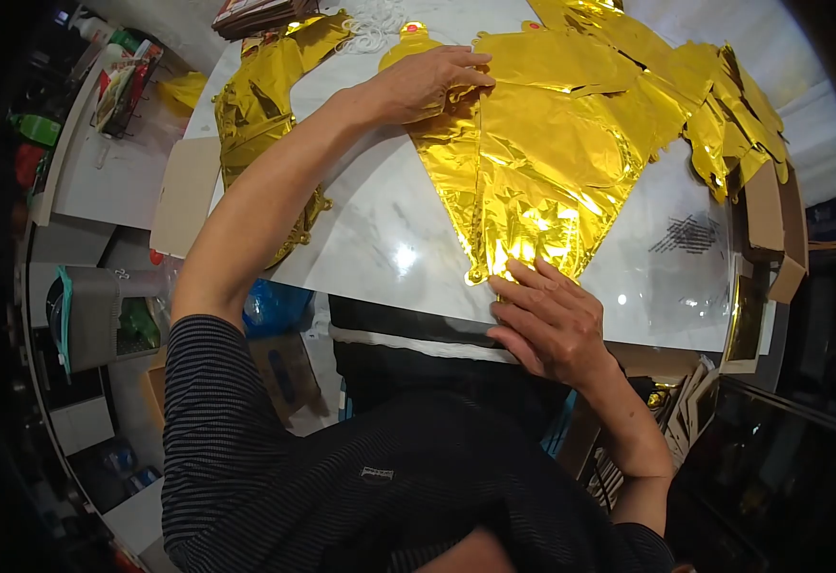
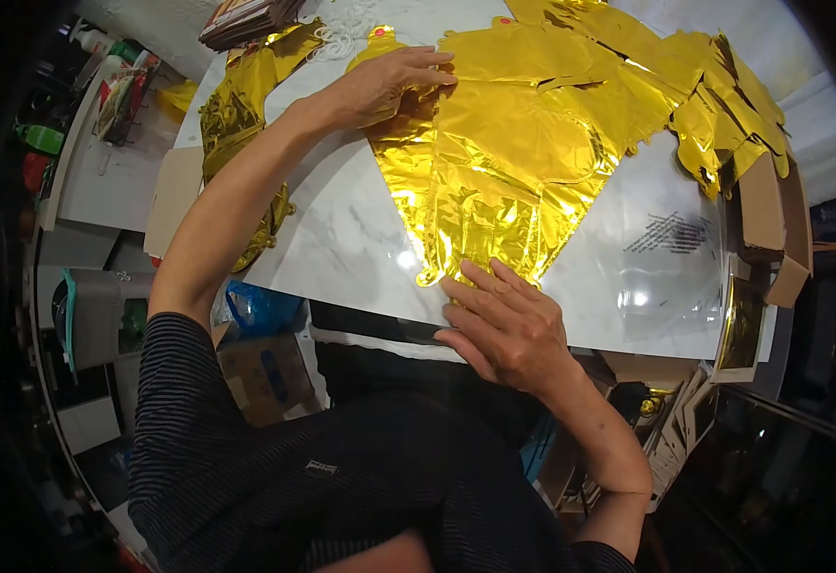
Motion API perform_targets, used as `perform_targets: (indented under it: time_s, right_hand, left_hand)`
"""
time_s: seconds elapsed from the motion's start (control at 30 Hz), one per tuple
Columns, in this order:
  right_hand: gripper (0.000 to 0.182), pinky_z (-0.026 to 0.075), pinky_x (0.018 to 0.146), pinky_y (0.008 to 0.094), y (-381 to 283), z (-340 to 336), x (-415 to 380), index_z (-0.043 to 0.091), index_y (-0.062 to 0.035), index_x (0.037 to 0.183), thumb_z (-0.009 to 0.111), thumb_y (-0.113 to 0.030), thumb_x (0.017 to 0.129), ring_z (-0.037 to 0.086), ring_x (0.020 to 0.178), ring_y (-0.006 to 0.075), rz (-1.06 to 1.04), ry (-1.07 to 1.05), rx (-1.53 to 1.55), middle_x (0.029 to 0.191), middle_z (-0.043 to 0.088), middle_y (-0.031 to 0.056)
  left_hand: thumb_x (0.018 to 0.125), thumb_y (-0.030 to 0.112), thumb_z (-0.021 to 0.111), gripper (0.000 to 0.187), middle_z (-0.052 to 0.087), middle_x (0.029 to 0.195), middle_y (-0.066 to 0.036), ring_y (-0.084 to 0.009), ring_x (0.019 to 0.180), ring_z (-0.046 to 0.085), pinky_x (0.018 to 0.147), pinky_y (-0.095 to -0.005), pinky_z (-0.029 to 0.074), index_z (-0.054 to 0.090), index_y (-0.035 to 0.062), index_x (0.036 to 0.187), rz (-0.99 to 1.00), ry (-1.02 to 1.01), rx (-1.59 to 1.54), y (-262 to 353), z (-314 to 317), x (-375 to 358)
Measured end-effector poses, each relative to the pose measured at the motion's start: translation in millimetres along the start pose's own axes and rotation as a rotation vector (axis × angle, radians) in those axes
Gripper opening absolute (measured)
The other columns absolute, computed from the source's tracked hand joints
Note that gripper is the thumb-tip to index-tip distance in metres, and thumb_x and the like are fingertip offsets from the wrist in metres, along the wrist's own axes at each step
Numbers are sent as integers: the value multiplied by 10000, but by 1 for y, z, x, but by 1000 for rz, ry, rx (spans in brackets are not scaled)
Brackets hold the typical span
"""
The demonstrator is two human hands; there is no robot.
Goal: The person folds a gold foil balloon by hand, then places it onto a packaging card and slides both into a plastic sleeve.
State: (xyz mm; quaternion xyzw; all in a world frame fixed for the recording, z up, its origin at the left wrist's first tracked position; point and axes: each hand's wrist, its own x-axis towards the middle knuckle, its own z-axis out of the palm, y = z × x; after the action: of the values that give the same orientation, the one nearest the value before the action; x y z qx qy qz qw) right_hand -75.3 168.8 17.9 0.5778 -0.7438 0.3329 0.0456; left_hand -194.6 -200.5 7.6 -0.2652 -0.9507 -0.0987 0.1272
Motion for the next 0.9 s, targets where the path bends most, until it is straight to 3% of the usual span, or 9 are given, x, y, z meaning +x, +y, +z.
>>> perform_targets:
  time_s: [0.27, 0.37, 0.43, 0.6, 0.7, 0.9]
  right_hand:
    - [237, 560, 1074, 486, 3, -11, 5, 778, -43, 1034, 860, -146, 837, 726, 1206, 336, 13, 29, 124, 1155, 789, 112]
    - [202, 580, 1039, 474, 17, -26, 16, 769, -14, 1055, 814, -74, 867, 731, 1190, 363, 69, 141, 87, 1135, 791, 139]
    - [226, 598, 998, 444, 21, -35, 39, 756, -6, 1105, 786, -25, 882, 726, 1194, 378, 107, 197, -68, 1184, 781, 148]
    - [317, 593, 994, 429, 60, -28, 88, 720, -29, 1206, 790, -70, 900, 687, 1256, 372, 87, 169, -269, 1314, 732, 141]
    - [340, 554, 1049, 453, 90, -8, 100, 689, -42, 1254, 755, -180, 950, 621, 1328, 361, 77, 97, -376, 1423, 657, 150]
    - [357, 536, 1044, 457, 104, 8, 98, 681, -37, 1250, 762, -175, 930, 629, 1256, 368, 119, 19, -336, 1379, 654, 161]
  left_hand:
    - [901, 96, 740, 345, 644, 1193, -118, -341, 1279, 585, 1064, -426, 504, 687, 34, 1236, -14, -4, -122, 14, -14, -1]
    - [915, 85, 719, 322, 663, 1239, -122, -344, 1271, 596, 1056, -417, 509, 695, 33, 1232, -19, 33, -137, 14, -12, -3]
    - [959, 45, 666, 394, 576, 1545, -185, -366, 1446, 532, 1178, -419, 473, 695, 99, 1348, -123, -77, -153, 19, -17, -1]
    - [961, 23, 650, 400, 571, 1549, -189, -375, 1451, 526, 1177, -430, 476, 694, 97, 1351, -136, -73, -158, 22, -17, 0]
    - [964, 23, 638, 397, 569, 1552, -189, -379, 1451, 525, 1179, -434, 474, 697, 98, 1349, -151, -102, -158, 27, -24, 1]
    - [944, 17, 662, 404, 581, 1537, -193, -386, 1435, 534, 1166, -428, 485, 701, 100, 1338, -155, -110, -143, 22, -20, 0]
